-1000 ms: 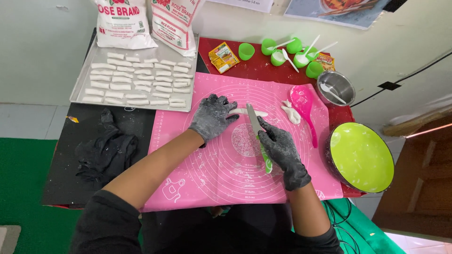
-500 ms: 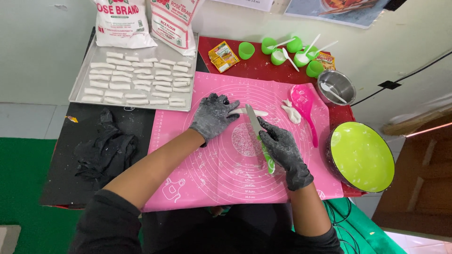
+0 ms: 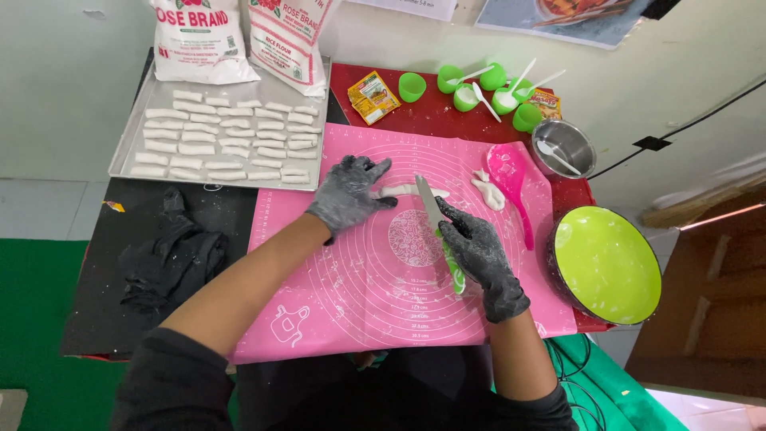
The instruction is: Rolling dough into a long cylinder and cutting it into small pieces to make tteok (rice cakes).
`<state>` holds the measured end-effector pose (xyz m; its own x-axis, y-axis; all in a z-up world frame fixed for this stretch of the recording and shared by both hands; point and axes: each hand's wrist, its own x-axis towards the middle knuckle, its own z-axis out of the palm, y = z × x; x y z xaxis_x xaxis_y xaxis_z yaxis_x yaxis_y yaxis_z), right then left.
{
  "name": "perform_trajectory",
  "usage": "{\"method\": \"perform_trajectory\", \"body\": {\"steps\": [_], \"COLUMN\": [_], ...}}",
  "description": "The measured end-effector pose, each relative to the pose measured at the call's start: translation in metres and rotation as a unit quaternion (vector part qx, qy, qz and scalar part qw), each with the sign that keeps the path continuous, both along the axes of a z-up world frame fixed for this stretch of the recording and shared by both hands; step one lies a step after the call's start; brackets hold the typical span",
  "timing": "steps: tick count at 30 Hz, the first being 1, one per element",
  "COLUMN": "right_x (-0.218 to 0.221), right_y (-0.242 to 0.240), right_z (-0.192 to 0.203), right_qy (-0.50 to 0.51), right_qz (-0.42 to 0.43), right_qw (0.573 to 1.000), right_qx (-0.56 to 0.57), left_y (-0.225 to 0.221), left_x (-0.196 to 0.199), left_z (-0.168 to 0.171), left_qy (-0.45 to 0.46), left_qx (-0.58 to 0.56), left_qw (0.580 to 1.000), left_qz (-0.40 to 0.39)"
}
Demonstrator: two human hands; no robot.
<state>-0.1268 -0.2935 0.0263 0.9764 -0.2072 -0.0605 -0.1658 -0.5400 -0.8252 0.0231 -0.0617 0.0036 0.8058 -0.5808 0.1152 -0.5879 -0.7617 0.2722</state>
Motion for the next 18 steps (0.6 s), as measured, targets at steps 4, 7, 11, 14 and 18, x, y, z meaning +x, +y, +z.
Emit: {"method": "perform_trajectory", "body": {"steps": [4,7,11,14,18], "right_x": [-0.001,0.0,-0.001,-0.001,0.001], "right_y": [0.007,0.007,0.002,0.003,-0.002], "right_z": [0.009,0.008,0.006,0.006,-0.001], "right_qy": [-0.002,0.0,0.001,0.0,-0.018], "right_qz": [-0.012,-0.008,-0.005,-0.007,0.001], "right_qw": [0.999,1.0,1.0,1.0,1.0], "right_qx": [0.032,0.029,0.001,-0.002,-0.007], "left_y": [0.006,0.002,0.001,-0.002,0.01], "left_x": [0.011,0.006,0.004,0.007,0.005], "left_z": [-0.018,-0.021,-0.021,-0.023,-0.007], "left_qy": [0.014,0.001,-0.01,-0.004,0.072], "left_qx": [0.007,-0.009,0.001,0.004,-0.057], "left_qw": [0.999,0.999,1.0,1.0,0.995], "left_qz": [-0.042,-0.035,-0.028,-0.029,-0.023]}}
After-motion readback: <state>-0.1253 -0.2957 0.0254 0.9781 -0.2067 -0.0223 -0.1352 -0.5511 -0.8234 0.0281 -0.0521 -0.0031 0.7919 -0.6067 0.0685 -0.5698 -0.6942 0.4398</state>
